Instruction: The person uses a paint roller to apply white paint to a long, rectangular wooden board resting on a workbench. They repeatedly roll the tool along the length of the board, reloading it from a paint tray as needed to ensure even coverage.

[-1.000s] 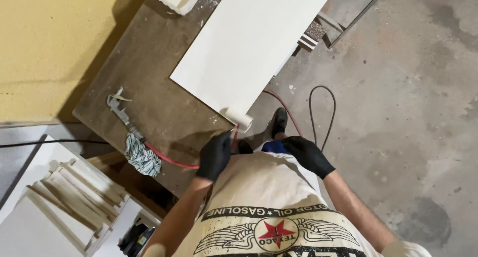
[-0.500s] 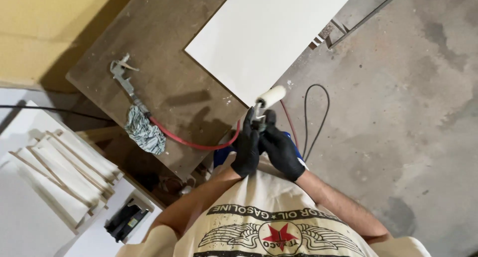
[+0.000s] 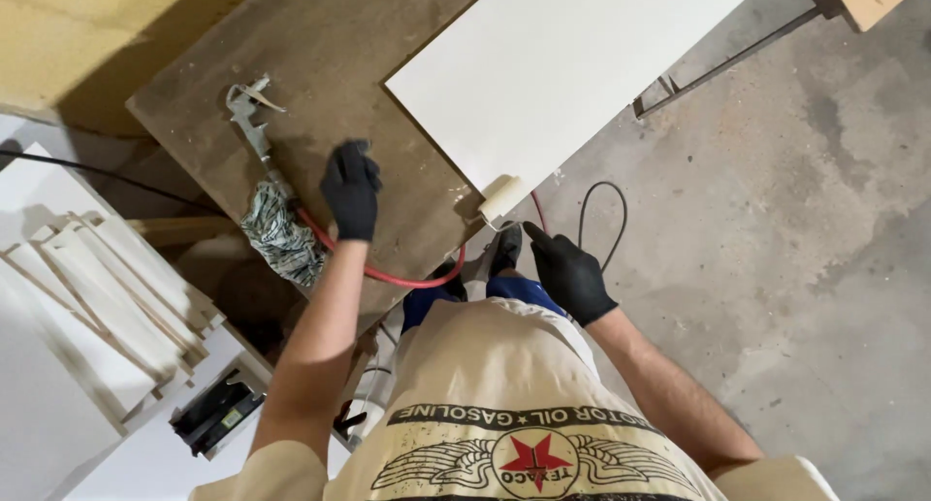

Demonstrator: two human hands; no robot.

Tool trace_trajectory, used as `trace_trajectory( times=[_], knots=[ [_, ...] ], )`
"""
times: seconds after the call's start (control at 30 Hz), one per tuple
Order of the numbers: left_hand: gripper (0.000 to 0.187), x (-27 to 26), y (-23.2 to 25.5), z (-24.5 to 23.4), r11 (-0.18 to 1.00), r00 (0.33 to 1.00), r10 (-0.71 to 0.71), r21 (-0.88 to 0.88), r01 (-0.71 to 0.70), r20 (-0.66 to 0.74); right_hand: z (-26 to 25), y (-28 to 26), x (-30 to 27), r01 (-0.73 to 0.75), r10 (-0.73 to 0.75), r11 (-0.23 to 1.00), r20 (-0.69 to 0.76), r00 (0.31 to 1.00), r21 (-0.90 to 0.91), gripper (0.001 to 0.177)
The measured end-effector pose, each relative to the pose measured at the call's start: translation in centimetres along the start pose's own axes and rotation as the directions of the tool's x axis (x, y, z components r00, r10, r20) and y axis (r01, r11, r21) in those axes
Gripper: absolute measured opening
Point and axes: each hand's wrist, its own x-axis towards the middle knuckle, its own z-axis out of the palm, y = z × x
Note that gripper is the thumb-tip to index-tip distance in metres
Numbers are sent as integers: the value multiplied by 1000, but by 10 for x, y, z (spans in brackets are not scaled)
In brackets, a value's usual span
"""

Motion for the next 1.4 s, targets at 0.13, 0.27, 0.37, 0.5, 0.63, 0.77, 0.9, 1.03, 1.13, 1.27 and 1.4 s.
trace_trajectory(
  times=[0.13, 0.27, 0.37, 0.5, 0.63, 0.77, 0.9, 1.03, 1.13, 1.27, 1.4],
  knots=[
    [28, 33, 32, 67, 771, 959, 275, 612, -176, -71, 26, -20, 58, -17, 0, 994, 153, 988, 109, 40],
    [33, 50, 18, 60, 692, 935, 350, 688, -219, -55, 30, -42, 104, -100, 6, 969, 384, 923, 225, 49],
    [40, 59, 10, 57, 649, 929, 363, 735, -198, -70, 12, -29, 68, -130, 33, 969, 412, 911, 209, 47],
    [38, 57, 8, 62, 457, 873, 487, 841, -289, 35, -4, -12, 11, -68, 60, 997, 228, 972, 26, 39],
    [43, 50, 8, 62, 613, 908, 417, 752, -244, -46, 7, -40, 86, -220, 92, 955, 505, 858, 200, 41],
    [42, 46, 12, 65, 725, 929, 360, 652, -222, -85, 31, -54, 135, -172, 26, 946, 461, 887, 277, 44],
    [41, 48, 13, 65, 703, 935, 349, 679, -213, -69, -1, -22, 49, -134, 81, 984, 369, 926, 119, 42],
    [40, 51, 6, 59, 730, 934, 349, 646, -220, -76, -12, -26, 38, -174, 154, 984, 340, 928, 30, 35],
    [44, 53, 8, 60, 669, 938, 341, 718, -195, -64, 2, -51, 121, -251, 126, 956, 566, 815, 149, 48],
    [45, 58, 1, 49, 661, 933, 353, 725, -196, -69, 53, -79, 203, -179, 35, 956, 515, 856, 232, 44],
    [39, 54, -1, 53, 748, 936, 345, 624, -226, -75, 4, -60, 148, -197, 39, 949, 529, 848, 247, 46]
  ],
)
